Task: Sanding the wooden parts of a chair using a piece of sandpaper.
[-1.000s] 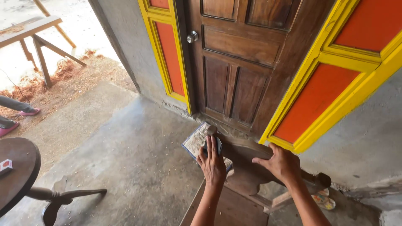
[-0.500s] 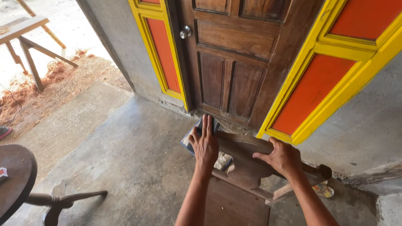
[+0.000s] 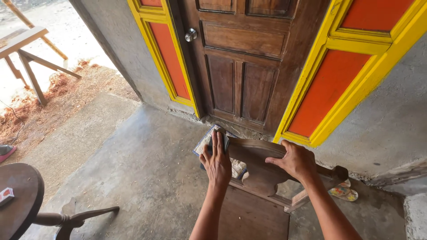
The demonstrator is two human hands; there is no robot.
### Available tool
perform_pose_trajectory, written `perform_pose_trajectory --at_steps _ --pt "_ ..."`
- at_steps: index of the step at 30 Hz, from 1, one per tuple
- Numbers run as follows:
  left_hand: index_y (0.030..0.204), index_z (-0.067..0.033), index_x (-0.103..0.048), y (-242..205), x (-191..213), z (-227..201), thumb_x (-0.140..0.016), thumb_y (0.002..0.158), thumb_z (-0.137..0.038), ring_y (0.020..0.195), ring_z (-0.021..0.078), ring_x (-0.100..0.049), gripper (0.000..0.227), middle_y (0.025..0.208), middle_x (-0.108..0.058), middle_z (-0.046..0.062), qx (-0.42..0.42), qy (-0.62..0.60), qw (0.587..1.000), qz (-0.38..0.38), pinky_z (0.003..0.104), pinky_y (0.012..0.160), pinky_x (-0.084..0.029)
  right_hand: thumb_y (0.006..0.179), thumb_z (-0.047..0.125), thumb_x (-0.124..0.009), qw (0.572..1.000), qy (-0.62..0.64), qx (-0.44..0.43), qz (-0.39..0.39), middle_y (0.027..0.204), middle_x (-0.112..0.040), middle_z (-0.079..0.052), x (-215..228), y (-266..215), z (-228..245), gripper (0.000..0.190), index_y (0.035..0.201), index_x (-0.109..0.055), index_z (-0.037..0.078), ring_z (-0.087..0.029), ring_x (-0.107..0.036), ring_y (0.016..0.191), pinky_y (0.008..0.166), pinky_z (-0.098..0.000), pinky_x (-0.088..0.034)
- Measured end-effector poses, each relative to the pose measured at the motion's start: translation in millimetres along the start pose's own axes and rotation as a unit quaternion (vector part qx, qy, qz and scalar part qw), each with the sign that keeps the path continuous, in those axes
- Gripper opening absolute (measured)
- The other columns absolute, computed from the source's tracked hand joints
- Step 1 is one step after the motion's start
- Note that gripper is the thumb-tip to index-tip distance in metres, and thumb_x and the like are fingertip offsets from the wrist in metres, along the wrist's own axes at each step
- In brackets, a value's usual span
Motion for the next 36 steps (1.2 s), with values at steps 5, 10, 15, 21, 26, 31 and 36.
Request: perform_pose_trajectory --at_steps 5,10,15,21,26,31,36 --pt "0.158 -0.0169 -0.04 14 -5 17 -0.056 0.108 -0.025 0.125 0.0401 -0.051 0.053 0.167 -0.039 0.001 0.107 -0.09 0.986 0.085 0.053 0.11 -0.033 0.059 0.067 -0.086 0.999 -0.008 0.039 -0.029 0.089 -0.074 -0.013 2 -4 7 0.077 0.1 -0.065 0.005 -0.034 -0.072 0.087 0.074 -0.0466 -0.057" --pt "0.157 -0.0209 -0.04 -6 -9 1 -0.054 0.092 -0.022 0.126 0.0415 -0.052 0.067 0.165 -0.038 -0.002 -0.03 0.088 0.995 0.043 0.057 0.105 -0.036 0.053 0.064 -0.091 0.992 0.004 0.084 -0.089 0.106 -0.072 -0.018 3 1 3 0.088 0.114 -0.067 0.006 -0.04 -0.07 0.095 0.07 -0.0496 -0.056" --pt "0.157 -0.0233 -0.037 63 3 0 -0.048 0.102 -0.029 0.123 0.042 -0.052 0.056 0.162 -0.037 -0.01 0.006 0.107 0.944 0.311 0.065 0.102 -0.035 0.068 0.063 -0.083 0.999 0.017 0.04 -0.016 0.102 -0.076 -0.01 -3 -7 -2 0.075 0.117 -0.064 0.01 -0.03 -0.074 0.094 0.079 -0.0434 -0.058" --pt "0.151 -0.0224 -0.044 37 4 -24 -0.049 0.1 -0.029 0.117 0.0363 -0.056 0.052 0.162 -0.039 -0.008 -0.081 0.144 0.946 0.28 0.062 0.099 -0.039 0.071 0.058 -0.081 0.997 0.053 0.064 -0.009 0.103 -0.076 -0.008 -6 -4 -9 0.07 0.122 -0.064 0.013 -0.027 -0.074 0.093 0.079 -0.0419 -0.058" --pt "0.157 -0.0169 -0.036 8 -2 0 -0.049 0.102 -0.021 0.111 0.0378 -0.057 0.057 0.165 -0.037 -0.006 0.082 0.025 0.976 0.202 0.059 0.097 -0.04 0.08 0.058 -0.075 0.979 0.161 0.116 -0.043 0.1 -0.077 -0.009 -8 -5 -29 0.063 0.119 -0.065 0.01 -0.024 -0.075 0.09 0.078 -0.0368 -0.058" --pt "0.159 -0.0145 -0.035 -52 -9 -30 -0.053 0.105 -0.017 0.124 0.0405 -0.05 0.057 0.165 -0.039 0.005 0.082 -0.129 0.986 0.062 0.053 0.107 -0.038 0.093 0.048 -0.066 0.949 0.287 0.127 -0.04 0.09 -0.075 -0.006 -6 -4 -32 0.047 0.106 -0.071 0.003 -0.017 -0.071 0.085 0.076 -0.0313 -0.054" --pt "0.161 -0.0098 -0.031 -62 -23 -22 -0.06 0.095 -0.013 0.131 0.0443 -0.045 0.071 0.167 -0.035 0.009 0.075 -0.107 0.991 0.02 0.054 0.108 -0.033 0.095 0.039 -0.066 0.946 0.297 0.125 -0.029 0.088 -0.074 -0.006 -5 -5 -34 0.038 0.107 -0.073 0.004 -0.015 -0.07 0.084 0.078 -0.0294 -0.053"
Point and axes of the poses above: each hand's wrist, its own y-axis towards the middle knuckle, its own x-axis out of the back of the hand, z = x × y, the point moved 8 cm from there along y, towards the middle knuckle
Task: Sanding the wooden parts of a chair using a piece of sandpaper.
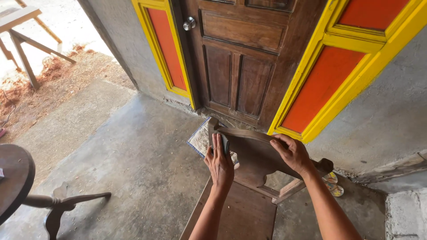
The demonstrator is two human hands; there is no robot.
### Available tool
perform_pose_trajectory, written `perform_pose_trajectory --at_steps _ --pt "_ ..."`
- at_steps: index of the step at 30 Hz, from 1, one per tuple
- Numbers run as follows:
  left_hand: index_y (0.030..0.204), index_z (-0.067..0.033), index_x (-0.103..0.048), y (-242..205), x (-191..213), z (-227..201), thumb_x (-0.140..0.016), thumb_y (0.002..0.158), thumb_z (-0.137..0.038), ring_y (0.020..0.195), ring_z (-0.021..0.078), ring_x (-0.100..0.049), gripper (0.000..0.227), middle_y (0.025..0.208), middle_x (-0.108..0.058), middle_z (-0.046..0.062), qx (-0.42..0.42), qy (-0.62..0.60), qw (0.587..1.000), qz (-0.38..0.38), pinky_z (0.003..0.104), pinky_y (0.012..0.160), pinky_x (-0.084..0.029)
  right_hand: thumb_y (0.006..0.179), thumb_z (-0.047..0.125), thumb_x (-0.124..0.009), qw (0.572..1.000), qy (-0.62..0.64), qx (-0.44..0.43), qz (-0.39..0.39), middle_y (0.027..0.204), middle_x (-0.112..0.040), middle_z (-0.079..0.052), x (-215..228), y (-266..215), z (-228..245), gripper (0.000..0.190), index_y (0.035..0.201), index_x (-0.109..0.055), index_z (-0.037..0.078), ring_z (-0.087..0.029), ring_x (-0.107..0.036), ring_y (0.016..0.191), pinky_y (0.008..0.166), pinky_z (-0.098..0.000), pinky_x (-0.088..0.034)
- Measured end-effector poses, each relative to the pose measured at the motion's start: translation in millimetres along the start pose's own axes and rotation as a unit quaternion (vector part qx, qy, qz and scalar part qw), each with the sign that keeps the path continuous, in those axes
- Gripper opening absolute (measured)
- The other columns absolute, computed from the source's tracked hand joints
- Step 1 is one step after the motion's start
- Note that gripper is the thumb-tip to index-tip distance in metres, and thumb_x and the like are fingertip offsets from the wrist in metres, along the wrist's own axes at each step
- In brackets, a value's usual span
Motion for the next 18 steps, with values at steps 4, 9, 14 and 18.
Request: perform_pose_trajectory --at_steps 4,9,14,18 --pt "0.158 -0.0097 -0.033 20 28 -40 -0.067 0.089 -0.014 0.13 0.0465 -0.043 0.077 0.166 -0.034 0.008 -0.126 0.093 0.988 -0.004 0.062 0.108 -0.032 0.095 0.035 -0.064 0.999 0.044 -0.026 -0.004 0.086 -0.074 -0.005 -3 -1 -6 0.035 0.109 -0.073 0.004 -0.013 -0.065 0.079 0.073 -0.0283 -0.05" --pt "0.158 -0.0098 -0.032 61 40 -25 -0.064 0.078 -0.005 0.126 0.0455 -0.043 0.086 0.164 -0.032 0.009 -0.117 0.273 0.943 0.152 0.066 0.1 -0.033 0.096 0.035 -0.066 0.998 0.014 -0.044 -0.03 0.073 -0.069 -0.006 -5 0 -13 0.034 0.101 -0.073 0.002 -0.014 -0.06 0.066 0.063 -0.0321 -0.048" --pt "0.158 -0.0138 -0.038 113 23 -4 -0.06 0.084 -0.007 0.118 0.038 -0.052 0.077 0.165 -0.037 0.002 -0.166 0.281 0.918 0.228 0.062 0.1 -0.037 0.093 0.038 -0.069 0.997 -0.041 -0.047 -0.05 0.068 -0.066 -0.005 2 0 9 0.034 0.096 -0.075 0.005 -0.015 -0.058 0.06 0.061 -0.032 -0.047" --pt "0.149 -0.0181 -0.047 108 18 5 -0.057 0.094 -0.021 0.117 0.039 -0.054 0.056 0.16 -0.043 -0.002 -0.158 0.214 0.928 0.261 0.064 0.096 -0.036 0.088 0.047 -0.073 0.998 -0.043 -0.036 -0.039 0.067 -0.065 -0.004 -1 -3 -1 0.041 0.092 -0.075 0.006 -0.015 -0.059 0.06 0.06 -0.0334 -0.047"
Point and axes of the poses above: each hand's wrist, its own y-axis towards the middle knuckle, its own x-axis out of the back of the hand, z = x × y, the point moved 8 cm from there along y, towards the middle knuckle
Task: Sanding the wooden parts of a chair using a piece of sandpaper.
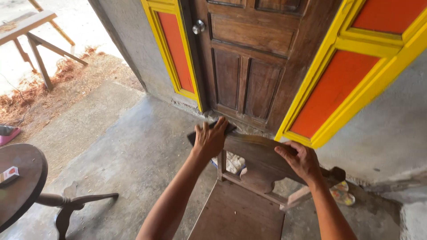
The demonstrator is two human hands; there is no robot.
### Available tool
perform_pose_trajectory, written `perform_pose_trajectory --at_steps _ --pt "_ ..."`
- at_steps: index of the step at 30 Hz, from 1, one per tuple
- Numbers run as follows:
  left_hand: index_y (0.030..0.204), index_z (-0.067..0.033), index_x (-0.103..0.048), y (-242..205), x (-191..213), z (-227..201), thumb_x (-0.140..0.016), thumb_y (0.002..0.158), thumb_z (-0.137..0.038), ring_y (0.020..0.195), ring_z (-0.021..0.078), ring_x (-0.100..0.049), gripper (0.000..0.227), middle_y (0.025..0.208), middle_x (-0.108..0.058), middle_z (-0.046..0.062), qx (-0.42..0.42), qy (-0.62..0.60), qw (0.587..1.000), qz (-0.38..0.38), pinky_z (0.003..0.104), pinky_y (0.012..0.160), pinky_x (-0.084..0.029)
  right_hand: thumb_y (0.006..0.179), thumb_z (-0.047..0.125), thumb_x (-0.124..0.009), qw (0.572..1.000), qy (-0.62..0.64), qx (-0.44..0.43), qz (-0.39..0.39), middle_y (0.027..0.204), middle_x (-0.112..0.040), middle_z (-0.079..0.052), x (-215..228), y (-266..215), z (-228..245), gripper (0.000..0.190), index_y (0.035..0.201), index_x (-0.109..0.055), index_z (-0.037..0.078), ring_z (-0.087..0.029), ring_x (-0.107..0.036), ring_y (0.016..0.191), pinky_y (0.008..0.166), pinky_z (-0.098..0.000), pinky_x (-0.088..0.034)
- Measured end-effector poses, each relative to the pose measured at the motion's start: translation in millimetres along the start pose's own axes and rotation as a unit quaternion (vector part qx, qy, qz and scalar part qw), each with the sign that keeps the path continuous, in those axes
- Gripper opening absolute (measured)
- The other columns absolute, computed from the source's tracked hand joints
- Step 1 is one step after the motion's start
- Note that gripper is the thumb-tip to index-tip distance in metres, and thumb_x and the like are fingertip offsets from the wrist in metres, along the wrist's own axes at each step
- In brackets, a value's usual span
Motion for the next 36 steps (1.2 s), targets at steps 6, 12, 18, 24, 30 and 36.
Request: perform_pose_trajectory --at_steps 6,12,18,24,30,36 --pt "0.149 -0.0193 -0.048 -2 8 -3 -0.057 0.099 -0.039 0.114 0.0395 -0.055 0.055 0.159 -0.043 -0.005 0.036 -0.028 0.999 -0.025 0.066 0.098 -0.036 0.086 0.048 -0.074 0.998 -0.007 0.047 -0.044 0.066 -0.065 -0.002 5 -2 15 0.042 0.087 -0.074 0.006 -0.015 -0.06 0.06 0.06 -0.0331 -0.048" --pt "0.148 -0.0158 -0.048 -22 15 -10 -0.057 0.094 -0.026 0.113 0.0423 -0.054 0.056 0.157 -0.044 -0.001 0.036 0.012 0.996 -0.076 0.069 0.094 -0.035 0.087 0.048 -0.076 1.0 0.005 -0.001 -0.026 0.066 -0.065 -0.007 0 6 2 0.043 0.088 -0.074 0.005 -0.019 -0.062 0.063 0.063 -0.0345 -0.049" --pt "0.149 -0.0137 -0.048 -2 18 -13 -0.056 0.096 -0.015 0.115 0.0418 -0.056 0.053 0.159 -0.043 0.001 0.02 0.012 0.999 -0.034 0.067 0.098 -0.036 0.084 0.049 -0.075 0.999 -0.025 -0.017 -0.037 0.061 -0.065 -0.004 1 -6 2 0.044 0.093 -0.076 0.006 -0.014 -0.062 0.058 0.058 -0.0331 -0.048" --pt "0.15 -0.0104 -0.045 -25 17 -17 -0.06 0.085 -0.011 0.112 0.0423 -0.055 0.066 0.162 -0.039 0.002 -0.005 0.039 0.999 -0.02 0.065 0.091 -0.039 0.085 0.046 -0.077 0.995 -0.033 -0.092 -0.008 0.057 -0.062 -0.009 -5 -4 -18 0.041 0.095 -0.079 0.007 -0.017 -0.056 0.054 0.055 -0.0351 -0.045" --pt "0.148 -0.0121 -0.05 -8 14 -13 -0.06 0.093 -0.013 0.113 0.0392 -0.055 0.056 0.158 -0.046 0.001 -0.003 0.01 0.997 -0.08 0.065 0.095 -0.04 0.082 0.042 -0.077 0.999 -0.018 -0.016 -0.028 0.065 -0.069 -0.001 -3 -2 -11 0.038 0.095 -0.076 0.007 -0.012 -0.059 0.051 0.052 -0.0302 -0.048" --pt "0.149 -0.0105 -0.047 -1 24 -6 -0.058 0.092 -0.011 0.114 0.0415 -0.053 0.058 0.159 -0.043 0.002 0.008 -0.045 0.997 -0.063 0.064 0.095 -0.039 0.082 0.038 -0.078 0.997 -0.052 -0.049 -0.043 0.067 -0.066 -0.007 -1 -7 -12 0.035 0.094 -0.074 0.006 -0.017 -0.059 0.053 0.056 -0.0323 -0.049"
Point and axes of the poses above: each hand's wrist, its own y-axis towards the middle knuckle, its own x-axis out of the back of the hand, z = x × y, the point moved 8 cm from there along y, towards the middle knuckle
